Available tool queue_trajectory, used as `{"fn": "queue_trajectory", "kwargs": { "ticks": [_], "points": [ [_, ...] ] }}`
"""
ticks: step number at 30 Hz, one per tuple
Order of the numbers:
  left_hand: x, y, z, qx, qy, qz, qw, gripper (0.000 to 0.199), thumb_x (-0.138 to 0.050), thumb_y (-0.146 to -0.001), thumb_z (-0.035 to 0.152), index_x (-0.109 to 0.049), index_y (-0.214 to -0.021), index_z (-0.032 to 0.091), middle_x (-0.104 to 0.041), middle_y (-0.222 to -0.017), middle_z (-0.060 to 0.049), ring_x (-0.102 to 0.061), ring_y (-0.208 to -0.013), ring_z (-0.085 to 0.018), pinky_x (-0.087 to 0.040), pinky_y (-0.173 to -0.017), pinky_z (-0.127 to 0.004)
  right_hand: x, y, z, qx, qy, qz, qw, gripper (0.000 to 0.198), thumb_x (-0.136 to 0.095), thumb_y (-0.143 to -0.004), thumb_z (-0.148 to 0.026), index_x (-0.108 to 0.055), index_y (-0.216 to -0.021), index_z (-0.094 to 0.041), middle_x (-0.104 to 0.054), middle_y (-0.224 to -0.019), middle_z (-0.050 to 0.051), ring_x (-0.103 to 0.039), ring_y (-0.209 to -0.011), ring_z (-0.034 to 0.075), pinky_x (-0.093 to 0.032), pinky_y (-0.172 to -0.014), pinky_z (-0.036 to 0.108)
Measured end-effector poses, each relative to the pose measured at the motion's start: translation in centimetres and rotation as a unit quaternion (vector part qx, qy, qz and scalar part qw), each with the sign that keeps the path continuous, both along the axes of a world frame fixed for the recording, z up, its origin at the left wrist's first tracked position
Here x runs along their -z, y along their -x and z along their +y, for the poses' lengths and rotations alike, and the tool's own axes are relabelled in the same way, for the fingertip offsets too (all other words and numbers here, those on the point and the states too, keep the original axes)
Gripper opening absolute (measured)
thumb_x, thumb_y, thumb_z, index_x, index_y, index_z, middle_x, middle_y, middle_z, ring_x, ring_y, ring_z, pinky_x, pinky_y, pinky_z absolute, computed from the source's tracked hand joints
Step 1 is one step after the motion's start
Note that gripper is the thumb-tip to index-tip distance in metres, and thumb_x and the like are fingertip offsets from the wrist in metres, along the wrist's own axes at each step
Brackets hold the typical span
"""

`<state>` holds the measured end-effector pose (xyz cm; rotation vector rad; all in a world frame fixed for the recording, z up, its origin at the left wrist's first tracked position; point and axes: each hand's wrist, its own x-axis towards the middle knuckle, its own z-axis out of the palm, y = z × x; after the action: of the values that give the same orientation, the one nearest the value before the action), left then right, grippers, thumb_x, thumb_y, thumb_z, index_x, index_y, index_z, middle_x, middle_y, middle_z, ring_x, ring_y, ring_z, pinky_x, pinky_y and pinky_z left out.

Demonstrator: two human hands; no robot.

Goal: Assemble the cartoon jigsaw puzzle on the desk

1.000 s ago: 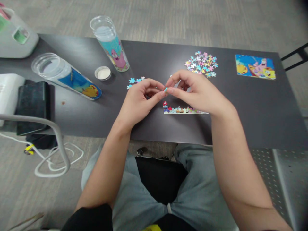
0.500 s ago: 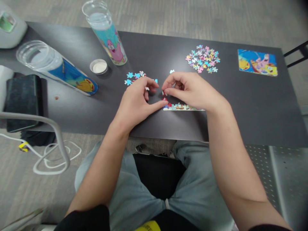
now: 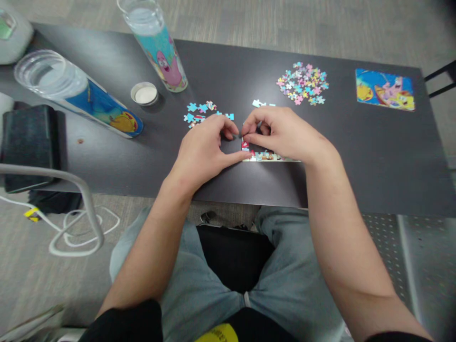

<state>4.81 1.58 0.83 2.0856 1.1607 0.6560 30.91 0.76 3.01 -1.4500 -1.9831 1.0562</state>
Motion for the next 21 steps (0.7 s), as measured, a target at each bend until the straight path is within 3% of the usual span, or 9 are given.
{"fn": "queue_trajectory", "kwargs": {
  "ticks": [6, 12, 16, 21],
  "points": [
    [0.07, 0.06, -0.10, 0.010, -0.006, -0.005, 1.000, 0.066, -0.109, -0.090, 0.083, -0.079, -0.112, 0.029, -0.081, -0.107, -0.002, -0.066, -0.096, -0.025, -0.055, -0.086, -0.047, 0.09, -0.07, 0.01, -0.001, -0.022, -0.009, 1.000, 0.015, -0.096, -0.102, -0.036, -0.082, -0.096, -0.037, -0.079, -0.096, 0.005, -0.067, -0.090, 0.033, -0.054, -0.079, 0.053],
    [0.25, 0.51, -0.18, 0.024, -0.015, -0.015, 0.999, 0.047, -0.110, -0.093, 0.060, -0.081, -0.113, 0.029, -0.085, -0.110, -0.002, -0.071, -0.094, -0.025, -0.059, -0.090, -0.046, -0.53, -0.56, -0.57, 0.023, -0.033, -0.008, 0.999, 0.021, -0.095, -0.107, -0.053, -0.085, -0.099, -0.037, -0.081, -0.104, 0.009, -0.068, -0.097, 0.036, -0.056, -0.084, 0.054],
    [0.47, 0.43, -0.10, 0.021, -0.026, -0.023, 0.999, 0.022, -0.098, -0.102, 0.038, -0.081, -0.111, 0.029, -0.084, -0.107, -0.002, -0.069, -0.090, -0.023, -0.057, -0.089, -0.046, -0.67, -0.65, -0.71, 0.029, -0.016, -0.011, 0.999, 0.028, -0.097, -0.106, -0.064, -0.088, -0.104, -0.038, -0.084, -0.105, 0.008, -0.067, -0.099, 0.036, -0.058, -0.085, 0.054],
    [0.48, -0.13, -0.19, 0.009, -0.034, -0.014, 0.999, 0.025, -0.101, -0.099, 0.041, -0.080, -0.108, 0.029, -0.083, -0.106, -0.002, -0.070, -0.091, -0.024, -0.059, -0.090, -0.047, -0.39, -0.66, -0.68, 0.023, -0.027, -0.020, 0.999, 0.027, -0.093, -0.111, -0.061, -0.086, -0.106, -0.036, -0.083, -0.106, 0.007, -0.068, -0.099, 0.033, -0.060, -0.089, 0.054]
  ]
}}
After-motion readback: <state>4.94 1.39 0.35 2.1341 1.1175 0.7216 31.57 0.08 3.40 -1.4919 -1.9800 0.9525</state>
